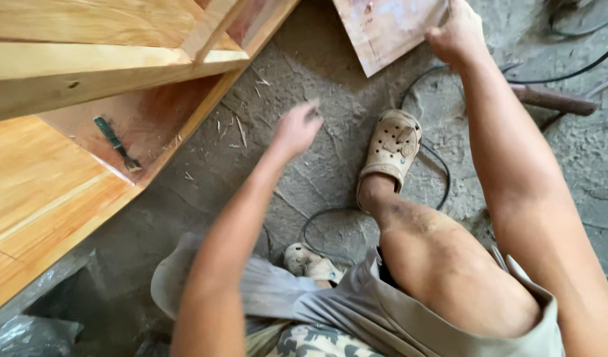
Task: The person sits on the floor hammering nails into a wooden furniture frame, then scoops wood filler from a board and presses it into the joints and nail holes of the frame using a small knife, smoothing the filler along the seams by hand and tool.
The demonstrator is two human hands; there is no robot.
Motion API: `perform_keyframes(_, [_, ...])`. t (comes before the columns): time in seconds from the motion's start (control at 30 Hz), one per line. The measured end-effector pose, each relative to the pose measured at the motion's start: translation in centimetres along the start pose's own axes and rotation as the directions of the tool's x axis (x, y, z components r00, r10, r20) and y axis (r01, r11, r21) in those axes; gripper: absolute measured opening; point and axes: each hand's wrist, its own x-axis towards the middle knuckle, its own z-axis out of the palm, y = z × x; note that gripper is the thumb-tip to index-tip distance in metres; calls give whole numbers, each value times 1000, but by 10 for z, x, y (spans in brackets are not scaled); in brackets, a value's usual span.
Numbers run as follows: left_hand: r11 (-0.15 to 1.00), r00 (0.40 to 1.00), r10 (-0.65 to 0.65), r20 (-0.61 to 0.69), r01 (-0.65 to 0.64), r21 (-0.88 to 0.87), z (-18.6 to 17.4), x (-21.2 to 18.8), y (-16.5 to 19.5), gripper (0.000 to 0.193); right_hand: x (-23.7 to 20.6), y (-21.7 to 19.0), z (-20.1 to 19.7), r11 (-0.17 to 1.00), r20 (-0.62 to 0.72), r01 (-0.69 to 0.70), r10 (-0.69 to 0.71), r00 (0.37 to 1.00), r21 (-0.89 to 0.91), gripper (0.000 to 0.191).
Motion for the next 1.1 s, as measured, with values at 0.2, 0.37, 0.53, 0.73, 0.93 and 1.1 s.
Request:
perform_keyframes(0.2, [947, 963, -241, -117, 207, -244, 52, 74, 52, 78, 7, -25, -10, 899, 82, -330, 320, 944, 290, 60])
perform_keyframes(0.37, [650, 944, -329, -18, 213, -729, 54, 68, 49, 59, -22, -41, -22, 730, 410, -549, 391, 824, 408, 30])
perform_keyframes(0.53, [315, 902, -334, 274, 381, -869, 53, 35, 52, 25, -46, -28, -56, 721, 522, -516, 248, 816, 463, 28])
perform_keyframes(0.73, [124, 886, -64, 459, 463, -877, 93, 0, 97, 28, -76, 18, -86, 110, 629, -630, 52, 776, 769, 46])
perform_keyframes(0.93, [295, 926, -350, 141, 252, -922, 28, 31, 42, 26, -57, 100, -60, 310, 557, -577, 160, 815, 756, 27])
perform_keyframes(1.1, [896, 896, -325, -303, 189, -403, -22, 105, 13, 45, -20, 114, -63, 423, 431, -460, 170, 886, 780, 14])
